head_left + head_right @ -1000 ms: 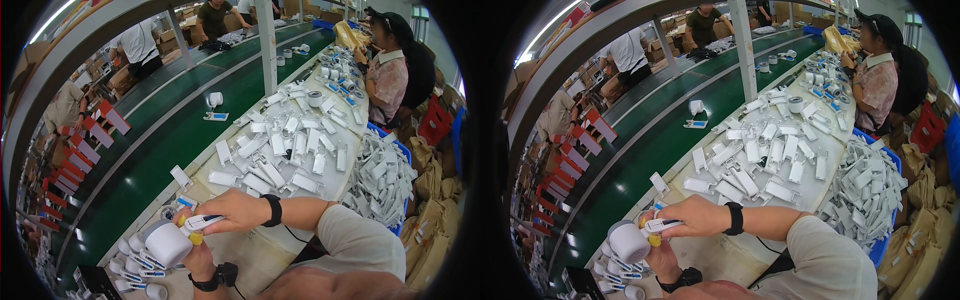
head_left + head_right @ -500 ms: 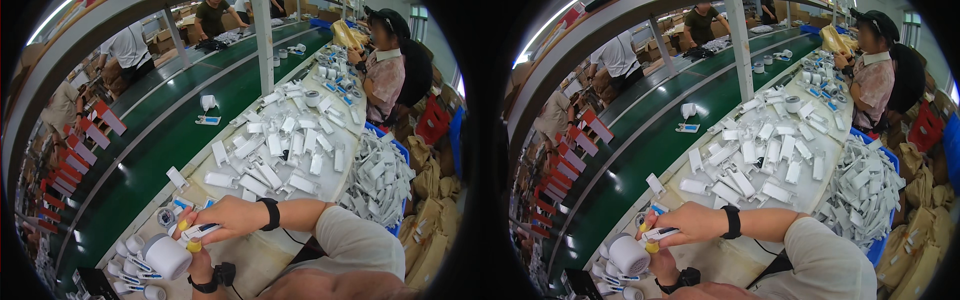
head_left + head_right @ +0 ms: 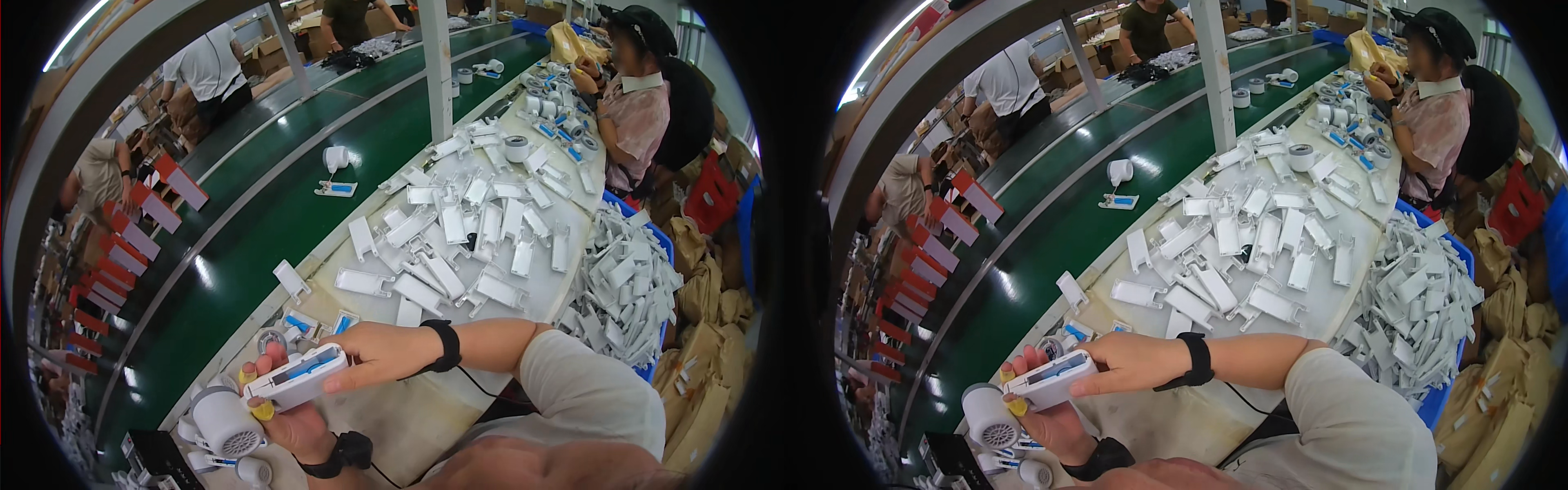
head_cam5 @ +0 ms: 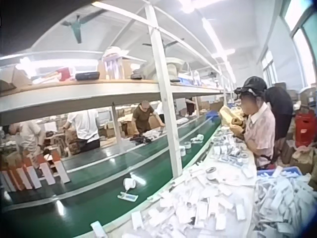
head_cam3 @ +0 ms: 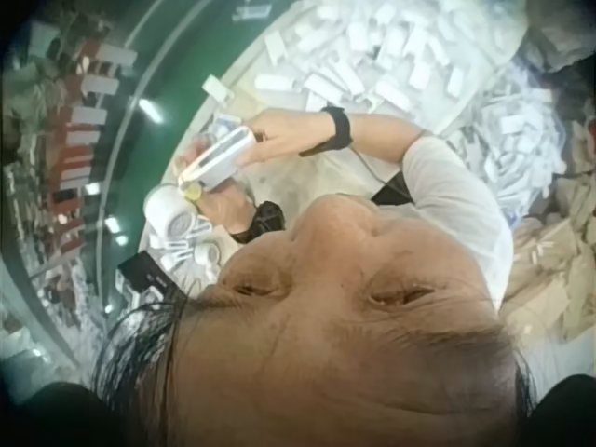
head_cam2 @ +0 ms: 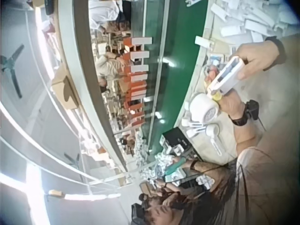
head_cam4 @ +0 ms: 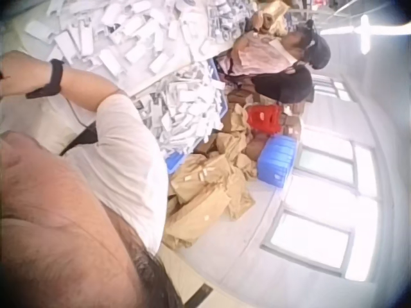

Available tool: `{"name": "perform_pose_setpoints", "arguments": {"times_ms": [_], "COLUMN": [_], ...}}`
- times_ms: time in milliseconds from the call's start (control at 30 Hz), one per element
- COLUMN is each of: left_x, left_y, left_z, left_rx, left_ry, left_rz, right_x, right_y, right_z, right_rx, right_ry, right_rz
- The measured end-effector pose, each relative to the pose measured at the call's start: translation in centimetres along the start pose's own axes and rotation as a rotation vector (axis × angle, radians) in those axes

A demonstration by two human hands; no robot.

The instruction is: Manually assembling components and applying adhesive labels to small handheld electronic fans on a factory production line.

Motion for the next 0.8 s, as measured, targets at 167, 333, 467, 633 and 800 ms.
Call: {"name": "perform_pose_setpoints", "arguments": {"times_ms": [167,333,467,633,800], "left_x": [-0.1,-0.1,-0.1,0.2,0.3], "left_y": [0.2,-0.4,-0.4,0.2,0.5], "left_z": [0.1,0.3,1.1,1.0,0.9], "left_rx": [0.027,0.092,0.025,-0.025,-0.062], "left_ry": [0.000,-0.019,0.038,0.050,0.049], "left_rz": [0.002,0.060,0.056,0.029,0.006], "right_x": [0.1,0.1,0.0,0.0,0.0], "right_y": [-0.6,-0.2,0.1,-0.1,-0.2], "right_z": [0.5,1.0,1.0,0.8,0.8], "right_rx": [0.068,0.255,0.210,0.196,0.196], "right_ry": [0.073,0.175,0.192,0.147,0.147], "right_rz": [-0.004,0.056,0.088,0.083,0.096]}}
Point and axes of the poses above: each hand's wrist, its own x-axis away from the middle knuckle, its own z-axis out of the back of the hand, y = z × x, the point moved 10 cm from there along -x, towards the middle knuckle, and after that the axes turned 7 degrees about x, right-handed, at the moved point
